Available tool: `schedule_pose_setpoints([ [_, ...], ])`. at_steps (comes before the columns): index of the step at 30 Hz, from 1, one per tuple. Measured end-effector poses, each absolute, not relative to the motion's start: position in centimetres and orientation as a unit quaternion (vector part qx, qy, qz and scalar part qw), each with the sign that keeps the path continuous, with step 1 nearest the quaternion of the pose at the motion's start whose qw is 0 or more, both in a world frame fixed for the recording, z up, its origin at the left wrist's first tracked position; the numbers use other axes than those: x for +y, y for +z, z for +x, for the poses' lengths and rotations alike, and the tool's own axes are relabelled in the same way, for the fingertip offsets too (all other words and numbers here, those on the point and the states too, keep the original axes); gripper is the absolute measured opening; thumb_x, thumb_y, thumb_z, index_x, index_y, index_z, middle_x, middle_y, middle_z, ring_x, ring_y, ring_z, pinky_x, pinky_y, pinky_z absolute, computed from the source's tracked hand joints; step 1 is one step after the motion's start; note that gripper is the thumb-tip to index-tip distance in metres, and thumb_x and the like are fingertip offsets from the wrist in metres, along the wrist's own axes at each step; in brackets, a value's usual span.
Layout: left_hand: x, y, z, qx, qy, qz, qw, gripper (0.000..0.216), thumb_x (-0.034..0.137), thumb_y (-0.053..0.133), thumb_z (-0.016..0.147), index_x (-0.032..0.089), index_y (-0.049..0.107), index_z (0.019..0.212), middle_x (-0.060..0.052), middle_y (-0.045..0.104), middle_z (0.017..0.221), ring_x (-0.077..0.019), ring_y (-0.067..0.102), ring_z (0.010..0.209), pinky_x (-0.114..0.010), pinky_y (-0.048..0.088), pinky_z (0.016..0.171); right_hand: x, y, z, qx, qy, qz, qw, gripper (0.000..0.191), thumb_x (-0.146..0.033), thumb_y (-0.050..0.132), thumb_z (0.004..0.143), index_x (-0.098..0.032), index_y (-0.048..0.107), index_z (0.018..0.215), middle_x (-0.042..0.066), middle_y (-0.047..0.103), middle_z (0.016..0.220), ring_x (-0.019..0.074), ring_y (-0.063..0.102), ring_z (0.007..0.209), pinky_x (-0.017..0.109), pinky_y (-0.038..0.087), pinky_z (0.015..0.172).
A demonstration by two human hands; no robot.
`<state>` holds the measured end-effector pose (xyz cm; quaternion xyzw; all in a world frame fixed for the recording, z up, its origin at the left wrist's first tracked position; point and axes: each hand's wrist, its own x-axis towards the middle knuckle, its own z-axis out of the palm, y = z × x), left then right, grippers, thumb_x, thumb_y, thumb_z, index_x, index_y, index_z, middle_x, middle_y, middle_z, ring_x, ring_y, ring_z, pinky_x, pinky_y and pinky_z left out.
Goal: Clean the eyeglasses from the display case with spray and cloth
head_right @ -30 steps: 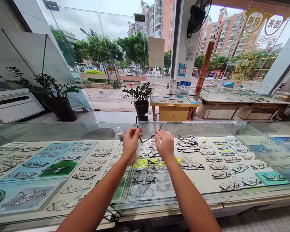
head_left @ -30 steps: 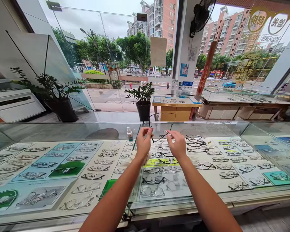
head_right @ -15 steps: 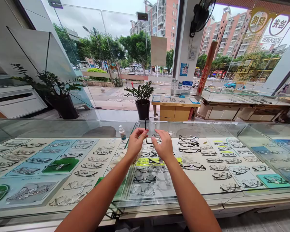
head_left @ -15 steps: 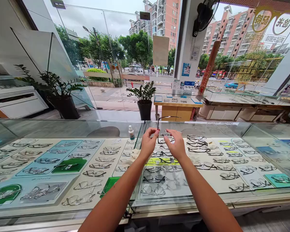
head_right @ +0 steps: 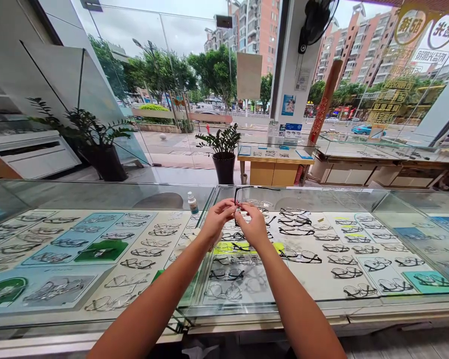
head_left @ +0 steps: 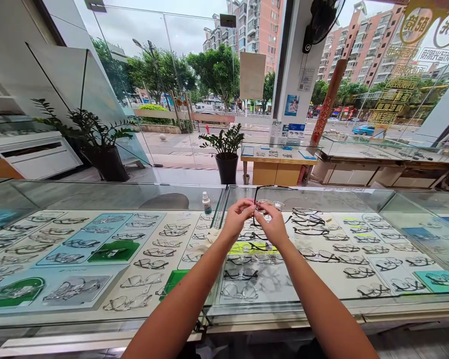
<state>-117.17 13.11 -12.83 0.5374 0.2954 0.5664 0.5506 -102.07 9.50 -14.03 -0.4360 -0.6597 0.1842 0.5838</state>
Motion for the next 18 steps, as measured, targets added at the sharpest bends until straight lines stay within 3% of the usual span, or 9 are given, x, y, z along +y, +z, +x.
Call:
schedule_pose_setpoints([
  [8, 12.96, -12.84, -117.23, 0.295, 0.544, 0.56, 0.551, 0.027, 0.043, 0.083, 0.079, 0.019, 0.07, 0.083, -0.009, 0.068, 0.132, -0.0203, 0.069, 0.099, -0.035, 0.059, 0.085, 9.46, -13.8, -102.01, -0.667, 0.185, -0.434, 0.577, 0.027, -0.039, 0.067, 0.098, -0.023, 0.08, 0.114, 0.009, 0.081, 0.116, 0.0271, 0.073, 0.106, 0.041, 0.057, 0.091],
  [13, 12.66, -12.9, -116.88, 0.291, 0.55, 0.638, 0.454, 0.024, 0.045, 0.077, 0.087, 0.021, 0.076, 0.089, -0.013, 0.068, 0.128, -0.0287, 0.066, 0.122, -0.042, 0.057, 0.1, 9.34, -13.77, -102.17, -0.641, 0.178, -0.457, 0.59, 0.027, -0.044, 0.068, 0.098, -0.023, 0.081, 0.107, 0.008, 0.082, 0.108, 0.0268, 0.073, 0.1, 0.04, 0.056, 0.088],
  [16, 12.25, -12.62, -116.99, 0.289, 0.549, 0.667, 0.412, 0.021, 0.043, 0.073, 0.091, 0.023, 0.077, 0.098, -0.013, 0.067, 0.131, -0.0291, 0.065, 0.126, -0.043, 0.056, 0.104, 9.42, -13.93, -102.04, -0.621, 0.177, -0.471, 0.601, 0.03, -0.047, 0.069, 0.097, -0.023, 0.082, 0.108, 0.009, 0.083, 0.11, 0.0278, 0.074, 0.102, 0.041, 0.056, 0.09],
  [18, 12.36, -12.27, -117.74, 0.318, 0.594, 0.662, 0.328, 0.018, 0.038, 0.069, 0.095, 0.024, 0.074, 0.104, -0.011, 0.068, 0.126, -0.0285, 0.065, 0.123, -0.043, 0.054, 0.106, 9.45, -13.95, -101.86, -0.608, 0.181, -0.477, 0.609, 0.032, -0.049, 0.07, 0.096, -0.023, 0.082, 0.109, 0.01, 0.083, 0.113, 0.0287, 0.074, 0.105, 0.043, 0.056, 0.092],
])
